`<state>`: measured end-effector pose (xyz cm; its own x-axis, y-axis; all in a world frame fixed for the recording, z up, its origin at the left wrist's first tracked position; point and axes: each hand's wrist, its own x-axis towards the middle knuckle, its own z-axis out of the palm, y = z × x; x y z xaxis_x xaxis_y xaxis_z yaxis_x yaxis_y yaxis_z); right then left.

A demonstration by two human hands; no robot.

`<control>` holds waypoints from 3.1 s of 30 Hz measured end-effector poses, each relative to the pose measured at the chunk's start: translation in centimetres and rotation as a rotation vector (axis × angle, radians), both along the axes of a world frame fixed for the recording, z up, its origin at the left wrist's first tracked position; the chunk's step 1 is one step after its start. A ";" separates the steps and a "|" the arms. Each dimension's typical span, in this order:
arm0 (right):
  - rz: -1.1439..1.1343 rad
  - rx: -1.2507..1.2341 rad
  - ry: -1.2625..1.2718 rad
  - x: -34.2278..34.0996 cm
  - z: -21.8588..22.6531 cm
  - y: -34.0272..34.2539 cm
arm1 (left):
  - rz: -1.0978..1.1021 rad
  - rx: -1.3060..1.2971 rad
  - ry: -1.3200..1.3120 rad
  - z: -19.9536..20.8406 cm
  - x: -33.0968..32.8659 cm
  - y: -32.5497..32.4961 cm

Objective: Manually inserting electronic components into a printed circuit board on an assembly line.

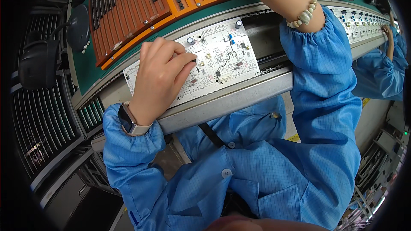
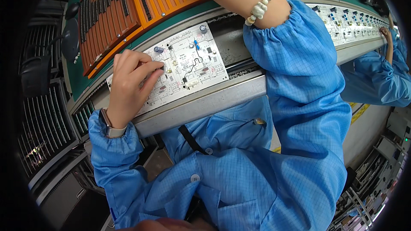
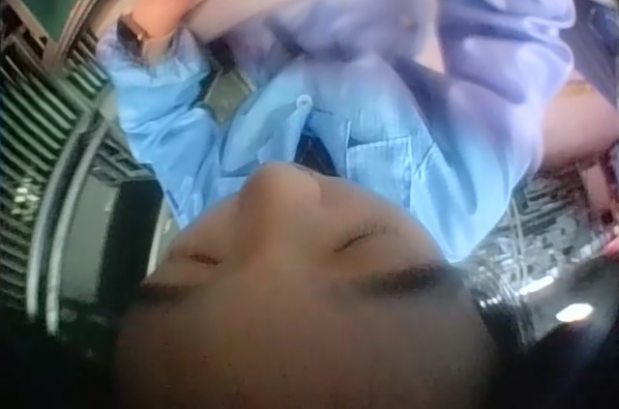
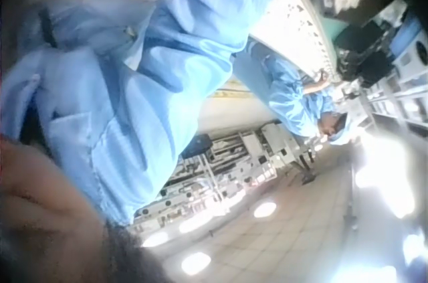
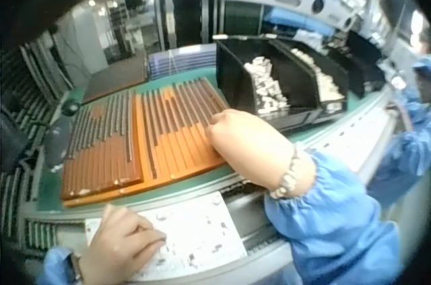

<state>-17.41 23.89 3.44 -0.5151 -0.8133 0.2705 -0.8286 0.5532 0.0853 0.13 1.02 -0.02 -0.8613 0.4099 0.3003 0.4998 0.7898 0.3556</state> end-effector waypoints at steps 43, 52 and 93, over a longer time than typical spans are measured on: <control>0.310 -0.165 -0.339 4.5 -0.8 -0.4 | -0.001 -0.233 0.024 0.9 0.3 2.5; 0.374 0.003 -0.459 5.8 -2.9 -1.1 | -0.070 -0.200 0.021 0.9 0.8 2.2; 0.442 -0.068 -0.587 11.7 -0.9 -3.7 | 0.745 0.301 0.141 -2.1 -2.6 -15.3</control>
